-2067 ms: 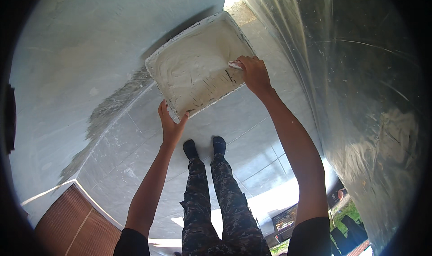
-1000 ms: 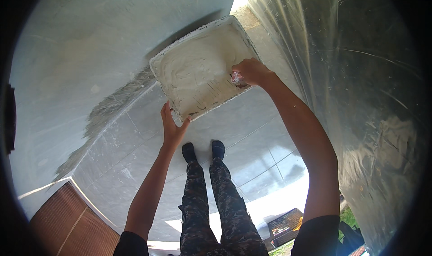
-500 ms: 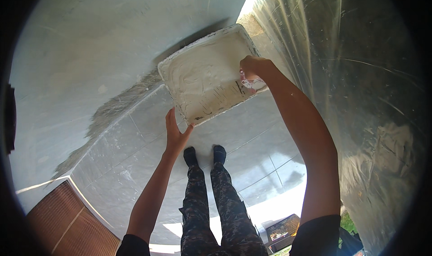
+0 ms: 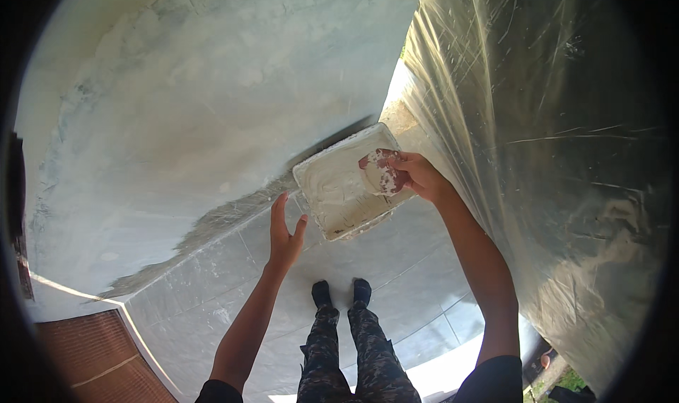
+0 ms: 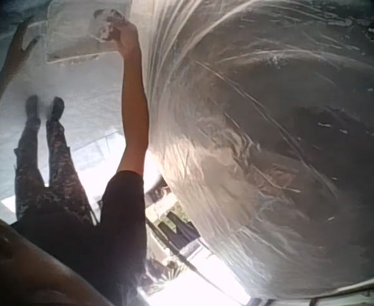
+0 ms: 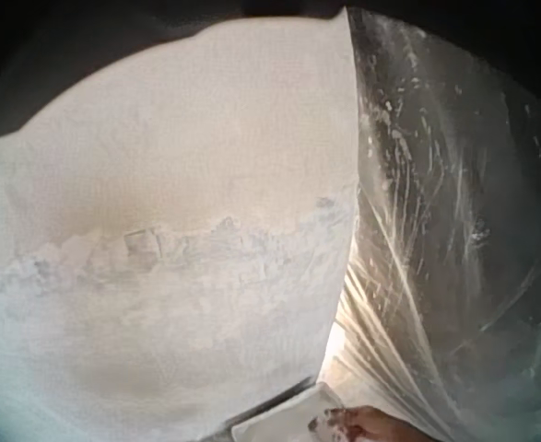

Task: The person applies wall putty to a wall from a putty container, then smooths the putty with a putty scraper.

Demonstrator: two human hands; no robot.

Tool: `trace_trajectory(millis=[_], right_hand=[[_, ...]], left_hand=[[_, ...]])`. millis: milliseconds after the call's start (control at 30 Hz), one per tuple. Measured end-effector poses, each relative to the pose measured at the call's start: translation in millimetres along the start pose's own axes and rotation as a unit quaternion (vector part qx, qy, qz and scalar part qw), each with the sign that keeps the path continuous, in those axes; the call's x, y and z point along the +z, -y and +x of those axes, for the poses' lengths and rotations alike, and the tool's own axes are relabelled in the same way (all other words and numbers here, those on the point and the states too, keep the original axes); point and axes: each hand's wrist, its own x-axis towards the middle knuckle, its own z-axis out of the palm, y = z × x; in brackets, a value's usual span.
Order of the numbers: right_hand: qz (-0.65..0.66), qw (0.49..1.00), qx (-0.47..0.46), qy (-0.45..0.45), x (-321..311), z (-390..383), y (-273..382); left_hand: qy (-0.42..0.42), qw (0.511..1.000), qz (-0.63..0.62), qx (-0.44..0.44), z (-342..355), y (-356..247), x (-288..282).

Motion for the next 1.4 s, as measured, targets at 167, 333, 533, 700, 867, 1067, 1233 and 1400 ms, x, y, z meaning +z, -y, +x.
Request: trace_trajectory(millis=[167, 333, 533, 700, 867, 1067, 1233, 1400], right_hand=[[0.176, 0.977, -0.122, 0.014, 85.8, -55.9, 38.6], [0.213, 0.961, -0.176, 0.023, 171.2, -105.4, 97.9], [0.181, 0.953, -0.238, 0.057, 239.3, -154.5, 168.8], [0.169, 0.936, -0.305, 0.056, 289.8, -193.4, 224.6], [0.133, 0.902, -0.402, 0.085, 341.2, -216.3, 271.4], [0.067, 0.884, -0.457, 0.073, 388.7, -220.0, 312.2], [-0.028, 0.845, -0.531, 0.050, 419.8, -214.4, 347.2], [-0.121, 0.732, -0.670, -0.013, 460.9, -203.0, 379.4]], left_hand=[[-0.046, 0.995, -0.015, 0.084, 52.0, -85.5, -74.6], [-0.111, 0.979, 0.005, 0.171, 86.7, -166.2, -165.6], [-0.174, 0.953, 0.032, 0.246, 99.0, -225.0, -263.6], [-0.217, 0.934, 0.054, 0.279, 102.7, -265.7, -335.7], [-0.268, 0.910, 0.085, 0.306, 103.8, -302.8, -403.5], [-0.322, 0.880, 0.129, 0.323, 114.7, -333.0, -460.8], [-0.353, 0.855, 0.165, 0.342, 126.2, -352.6, -492.9], [-0.384, 0.817, 0.206, 0.376, 147.0, -371.1, -517.7]])
